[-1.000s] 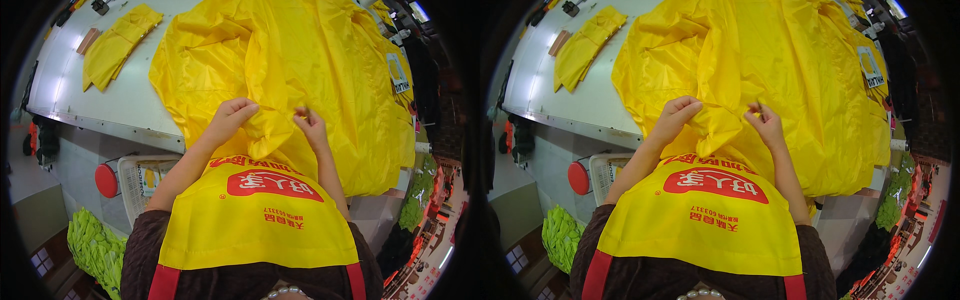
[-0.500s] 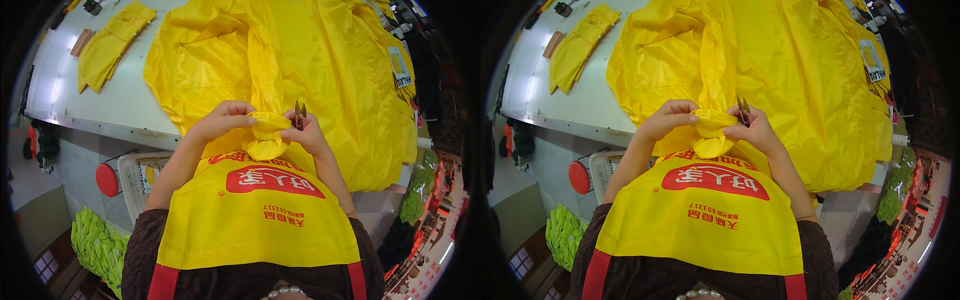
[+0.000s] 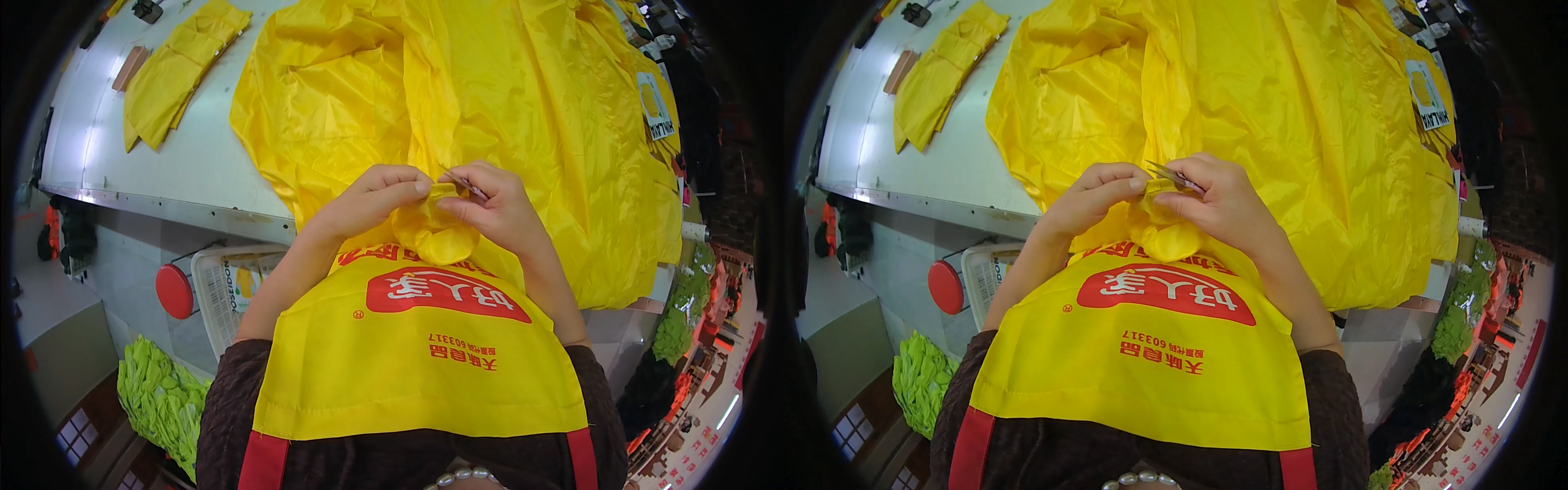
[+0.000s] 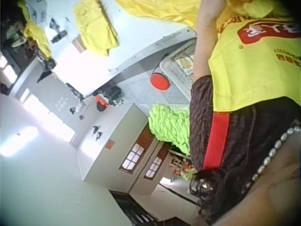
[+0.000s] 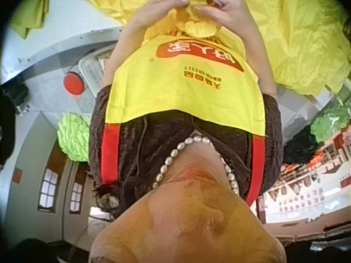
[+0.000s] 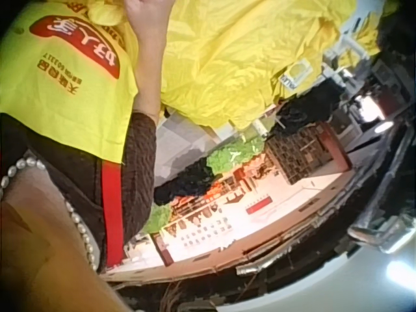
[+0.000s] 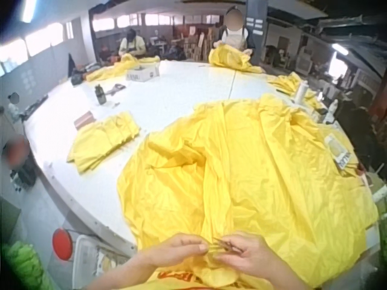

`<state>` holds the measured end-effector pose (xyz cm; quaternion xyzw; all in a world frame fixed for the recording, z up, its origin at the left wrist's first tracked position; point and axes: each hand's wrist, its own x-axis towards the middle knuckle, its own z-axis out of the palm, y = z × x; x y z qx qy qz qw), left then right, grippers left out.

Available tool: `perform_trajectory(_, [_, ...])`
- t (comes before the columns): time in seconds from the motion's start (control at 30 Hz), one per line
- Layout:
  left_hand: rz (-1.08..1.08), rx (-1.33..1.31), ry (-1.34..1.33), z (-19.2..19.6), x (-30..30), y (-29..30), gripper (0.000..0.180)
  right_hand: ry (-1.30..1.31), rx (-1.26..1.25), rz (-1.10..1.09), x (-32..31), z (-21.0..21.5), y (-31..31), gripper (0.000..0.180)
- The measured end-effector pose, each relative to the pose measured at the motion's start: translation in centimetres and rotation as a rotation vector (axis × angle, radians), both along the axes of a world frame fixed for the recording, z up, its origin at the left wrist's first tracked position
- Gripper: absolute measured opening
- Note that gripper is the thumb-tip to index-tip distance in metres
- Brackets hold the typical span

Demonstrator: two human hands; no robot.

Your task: The person inserts white paper inserts into yellow fabric pieces, folds them, and stacks them. Then the person unfolds a large yellow garment, uses shears to cut threads or tags, and lays the garment flat on the table.

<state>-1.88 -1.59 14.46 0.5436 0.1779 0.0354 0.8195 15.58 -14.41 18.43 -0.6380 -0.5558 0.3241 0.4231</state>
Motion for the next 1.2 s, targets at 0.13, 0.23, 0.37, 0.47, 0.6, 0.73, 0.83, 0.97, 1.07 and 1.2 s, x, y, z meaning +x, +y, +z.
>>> perform_trajectory(0.13, [0.052, 0.493, -0.089, 0.6, 0.4, -0.7, 0.042, -0.073, 0.184, -0.163, -0.2, -0.8, 0.0, 0.022])
perform_trajectory(0.23, [0.197, 0.769, -0.052, -0.4, 0.9, -1.7, 0.047, -0.422, 0.476, -0.279, 1.2, -1.6, 1.1, 0.027])
perform_trajectory(0.37, [0.439, 0.838, 0.068, -2.0, 1.7, -2.0, 0.028, -0.022, 0.214, -0.383, 1.6, -4.6, 1.0, 0.029])
perform_trajectory(0.47, [0.85, 0.869, -0.015, -4.4, 3.0, 0.7, 0.015, 0.285, -0.074, -0.116, -3.0, -5.7, -0.6, 0.031])
perform_trajectory(0.6, [0.995, 0.086, -0.211, -4.3, 6.2, 0.4, 0.008, -0.196, 0.22, -0.207, -2.3, -6.5, 1.8, 0.022])
perform_trajectory(0.73, [0.438, 0.799, -0.055, -1.0, 6.0, -5.6, 0.012, -0.216, 0.384, -0.678, 6.5, -7.1, 3.5, 0.019])
perform_trajectory(0.83, [0.61, 1.052, -0.209, -4.6, 6.6, -3.2, 0.018, -0.115, 0.509, -0.775, 7.7, -6.1, 1.7, 0.021])
perform_trajectory(0.97, [0.584, 1.112, -0.131, -5.0, 6.9, 0.7, 0.024, -0.542, 0.27, -0.69, 8.1, -5.9, -2.2, 0.02])
perform_trajectory(1.07, [0.031, 0.824, -0.114, -2.1, 6.6, 0.1, 0.029, -0.692, 0.186, -0.782, 14.8, -6.2, -4.1, 0.012])
perform_trajectory(1.2, [0.181, 0.827, 0.112, -5.4, 4.5, 5.3, 0.039, -0.913, -0.353, -1.0, 30.8, -3.9, -13.4, 0.016])
